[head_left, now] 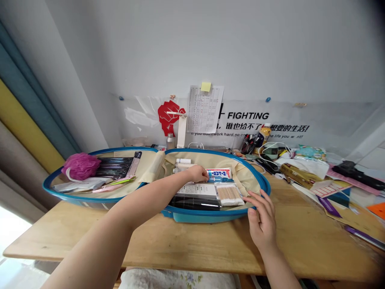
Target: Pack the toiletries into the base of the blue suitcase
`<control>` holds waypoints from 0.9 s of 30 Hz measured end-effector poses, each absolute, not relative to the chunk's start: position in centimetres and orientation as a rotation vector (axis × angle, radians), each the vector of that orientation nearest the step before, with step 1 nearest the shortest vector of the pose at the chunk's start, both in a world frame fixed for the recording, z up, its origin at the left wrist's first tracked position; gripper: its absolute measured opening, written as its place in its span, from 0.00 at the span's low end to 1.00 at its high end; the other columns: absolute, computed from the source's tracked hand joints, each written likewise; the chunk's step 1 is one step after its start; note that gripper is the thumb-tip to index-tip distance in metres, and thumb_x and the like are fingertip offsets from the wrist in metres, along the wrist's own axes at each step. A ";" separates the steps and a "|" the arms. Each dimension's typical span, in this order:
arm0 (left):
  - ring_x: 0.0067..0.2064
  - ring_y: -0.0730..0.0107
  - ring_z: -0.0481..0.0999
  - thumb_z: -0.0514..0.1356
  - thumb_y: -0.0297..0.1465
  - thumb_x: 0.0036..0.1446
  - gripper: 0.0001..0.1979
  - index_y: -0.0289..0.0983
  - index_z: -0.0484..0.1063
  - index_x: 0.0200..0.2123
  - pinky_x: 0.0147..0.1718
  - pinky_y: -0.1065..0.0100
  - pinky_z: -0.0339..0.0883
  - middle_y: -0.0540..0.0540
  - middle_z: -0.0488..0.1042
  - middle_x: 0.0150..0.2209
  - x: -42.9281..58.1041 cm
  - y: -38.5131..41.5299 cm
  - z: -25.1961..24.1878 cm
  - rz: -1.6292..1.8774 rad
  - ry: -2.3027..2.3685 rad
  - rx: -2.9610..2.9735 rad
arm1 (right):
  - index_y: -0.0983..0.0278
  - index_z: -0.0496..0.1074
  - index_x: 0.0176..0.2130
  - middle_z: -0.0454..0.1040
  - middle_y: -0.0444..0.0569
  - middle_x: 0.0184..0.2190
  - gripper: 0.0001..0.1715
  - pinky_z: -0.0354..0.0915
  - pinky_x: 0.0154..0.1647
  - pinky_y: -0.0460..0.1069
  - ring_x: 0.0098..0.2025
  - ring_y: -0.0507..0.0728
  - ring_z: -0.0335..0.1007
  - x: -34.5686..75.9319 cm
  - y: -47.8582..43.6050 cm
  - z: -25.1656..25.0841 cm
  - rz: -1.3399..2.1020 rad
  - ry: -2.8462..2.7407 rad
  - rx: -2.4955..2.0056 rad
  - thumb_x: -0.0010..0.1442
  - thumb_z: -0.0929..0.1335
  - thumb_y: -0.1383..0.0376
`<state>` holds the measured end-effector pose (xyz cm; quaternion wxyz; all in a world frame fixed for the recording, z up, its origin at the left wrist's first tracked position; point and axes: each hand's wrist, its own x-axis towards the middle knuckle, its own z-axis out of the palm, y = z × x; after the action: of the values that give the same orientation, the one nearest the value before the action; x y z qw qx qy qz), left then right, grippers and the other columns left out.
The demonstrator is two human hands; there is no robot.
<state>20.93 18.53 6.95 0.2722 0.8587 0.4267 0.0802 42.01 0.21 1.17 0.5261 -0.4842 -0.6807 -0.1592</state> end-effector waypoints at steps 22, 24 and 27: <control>0.41 0.64 0.77 0.65 0.26 0.49 0.10 0.40 0.80 0.37 0.38 0.72 0.67 0.48 0.80 0.39 20.9 18.6 7.2 0.062 1.162 2.481 | 0.61 0.71 0.44 0.73 0.54 0.48 0.14 0.57 0.58 0.66 0.62 0.66 0.57 42.0 0.2 1.1 -0.388 -1.631 -1.142 0.64 0.59 0.64; 0.42 0.63 0.77 0.64 0.26 0.49 0.11 0.39 0.79 0.38 0.39 0.72 0.67 0.47 0.80 0.40 20.8 18.7 7.1 0.039 1.166 2.496 | 0.61 0.72 0.44 0.73 0.54 0.48 0.14 0.57 0.59 0.66 0.62 0.66 0.57 42.0 0.3 1.1 -0.384 -1.628 -1.142 0.64 0.59 0.63; 0.43 0.64 0.77 0.64 0.26 0.49 0.13 0.40 0.79 0.40 0.41 0.72 0.67 0.48 0.80 0.42 20.8 18.8 7.1 0.000 1.168 2.516 | 0.61 0.72 0.44 0.73 0.53 0.48 0.14 0.57 0.59 0.66 0.62 0.66 0.57 42.0 0.3 1.1 -0.378 -1.623 -1.145 0.64 0.60 0.63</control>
<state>20.79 18.78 7.07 0.1830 0.8918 0.4139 0.0002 42.01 0.29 1.15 0.5312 -0.4799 -0.6800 -0.1583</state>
